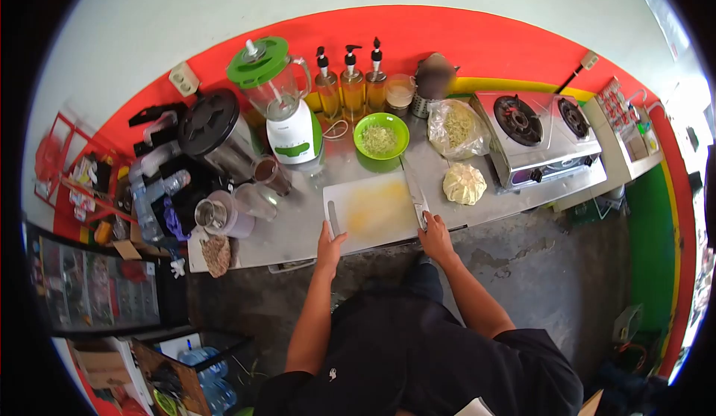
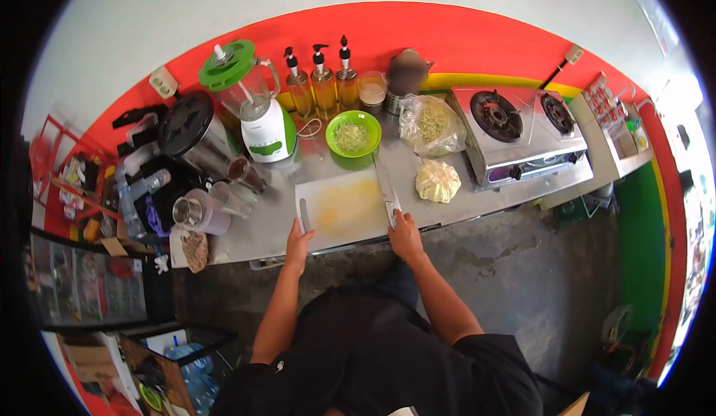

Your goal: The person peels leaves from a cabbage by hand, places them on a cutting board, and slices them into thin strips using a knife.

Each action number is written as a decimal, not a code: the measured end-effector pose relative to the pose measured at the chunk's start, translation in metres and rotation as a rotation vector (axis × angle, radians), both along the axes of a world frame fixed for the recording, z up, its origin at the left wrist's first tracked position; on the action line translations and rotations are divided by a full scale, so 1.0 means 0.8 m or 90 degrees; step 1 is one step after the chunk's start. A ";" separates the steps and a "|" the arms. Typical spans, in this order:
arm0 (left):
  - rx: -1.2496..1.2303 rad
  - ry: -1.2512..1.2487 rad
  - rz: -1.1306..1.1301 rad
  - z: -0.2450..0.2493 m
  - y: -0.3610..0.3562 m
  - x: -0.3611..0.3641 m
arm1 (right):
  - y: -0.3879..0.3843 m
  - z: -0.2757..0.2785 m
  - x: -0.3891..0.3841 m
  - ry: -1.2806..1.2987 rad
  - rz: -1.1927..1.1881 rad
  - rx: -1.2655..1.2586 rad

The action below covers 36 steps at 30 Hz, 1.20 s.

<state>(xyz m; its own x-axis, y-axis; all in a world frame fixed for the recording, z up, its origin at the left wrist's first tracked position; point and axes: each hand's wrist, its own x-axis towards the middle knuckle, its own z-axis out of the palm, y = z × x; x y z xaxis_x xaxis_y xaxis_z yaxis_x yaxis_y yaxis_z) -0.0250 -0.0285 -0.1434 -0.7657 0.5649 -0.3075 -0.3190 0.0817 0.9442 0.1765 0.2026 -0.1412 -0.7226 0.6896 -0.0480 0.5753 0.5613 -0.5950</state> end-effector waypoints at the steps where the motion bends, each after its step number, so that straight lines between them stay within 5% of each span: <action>1: -0.028 0.010 0.003 0.004 0.007 -0.001 | 0.003 -0.002 0.002 0.009 -0.016 -0.004; 8: -0.182 0.101 0.022 0.008 0.063 0.000 | 0.043 0.009 0.014 0.045 -0.021 -0.031; 12: -0.118 0.144 0.021 -0.002 0.111 0.014 | 0.079 0.030 0.036 0.130 -0.113 -0.042; 19: -0.030 0.072 -0.258 0.015 0.230 0.046 | 0.150 0.019 0.082 0.157 -0.233 0.026; 25: -0.080 0.032 -0.335 0.025 0.320 0.081 | 0.180 0.021 0.085 0.161 -0.353 -0.144; 30: -0.127 0.075 -0.304 0.008 0.370 0.094 | 0.196 0.022 0.072 0.243 -0.340 -0.398; 36: -0.091 0.092 -0.319 0.002 0.368 0.088 | 0.214 0.002 0.061 0.182 -0.268 -0.270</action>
